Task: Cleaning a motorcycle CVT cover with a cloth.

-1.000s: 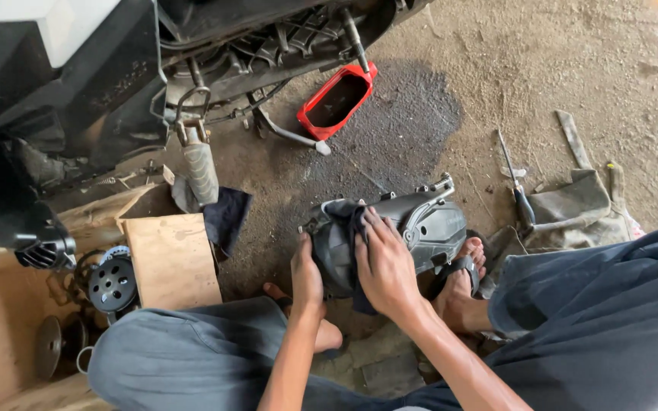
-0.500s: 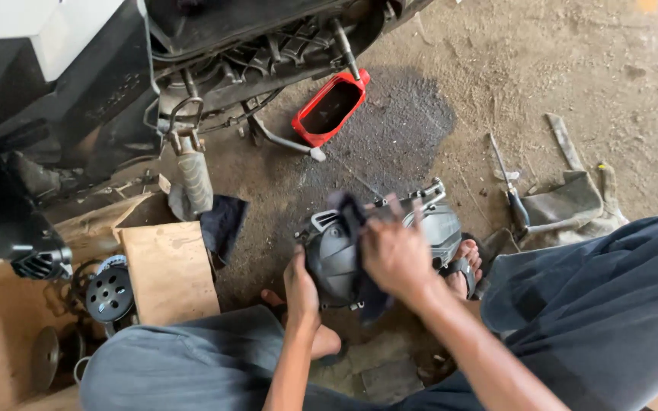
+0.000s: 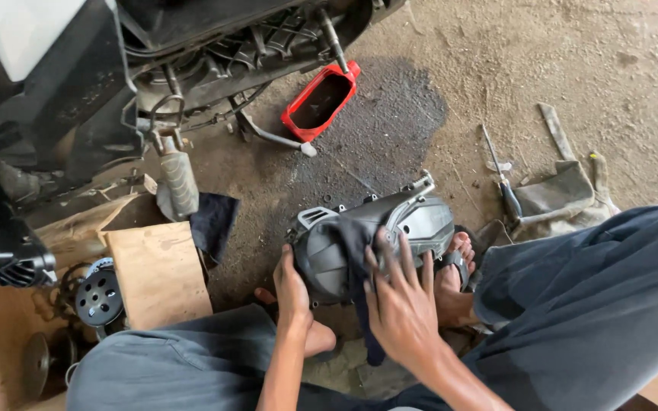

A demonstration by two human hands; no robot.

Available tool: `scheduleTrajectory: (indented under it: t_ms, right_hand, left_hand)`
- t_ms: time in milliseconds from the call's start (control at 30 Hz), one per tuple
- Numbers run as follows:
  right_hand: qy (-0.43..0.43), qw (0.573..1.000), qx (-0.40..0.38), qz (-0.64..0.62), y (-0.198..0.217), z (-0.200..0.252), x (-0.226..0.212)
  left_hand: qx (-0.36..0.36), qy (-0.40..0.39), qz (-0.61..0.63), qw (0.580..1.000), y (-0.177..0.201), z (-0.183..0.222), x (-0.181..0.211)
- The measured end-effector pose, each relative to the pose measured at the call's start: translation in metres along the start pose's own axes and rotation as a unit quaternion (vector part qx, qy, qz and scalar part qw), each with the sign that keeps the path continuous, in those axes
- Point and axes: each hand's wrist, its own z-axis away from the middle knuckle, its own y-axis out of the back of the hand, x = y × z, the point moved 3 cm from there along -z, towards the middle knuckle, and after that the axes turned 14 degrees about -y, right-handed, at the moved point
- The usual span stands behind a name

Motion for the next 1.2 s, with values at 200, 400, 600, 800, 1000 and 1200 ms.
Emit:
scheduleTrajectory:
  t_ms: [200,400,600,800,1000,1200]
  right_hand:
    - [0.019,0.999,0.010,0.034,-0.028,-0.078,0.015]
    - [-0.010,0.999,-0.015,-0.048,-0.011,-0.001,0.003]
    - [-0.386,0.841,-0.025,-0.378,-0.056,0.043,0.138]
    - [-0.248,0.955,0.113,-0.115,-0.011,0.013,0.117]
    - [-0.149,0.976,-0.060,-0.144,-0.051,0.006,0.075]
    - [-0.167,0.981,-0.068,0.068,-0.064,-0.039,0.099]
  left_hand:
    - [-0.005,0.010,0.008,1.000,-0.008,0.022,0.020]
    - [0.013,-0.009,0.017,1.000,0.001,0.010,0.005]
    - [0.001,-0.044,0.029,0.999,0.007,-0.007,-0.010]
    - [0.018,-0.020,-0.004,1.000,0.010,-0.012,-0.021]
    - [0.009,0.008,-0.015,1.000,0.004,0.003,0.009]
    - [0.014,0.002,-0.023,1.000,-0.007,0.011,0.028]
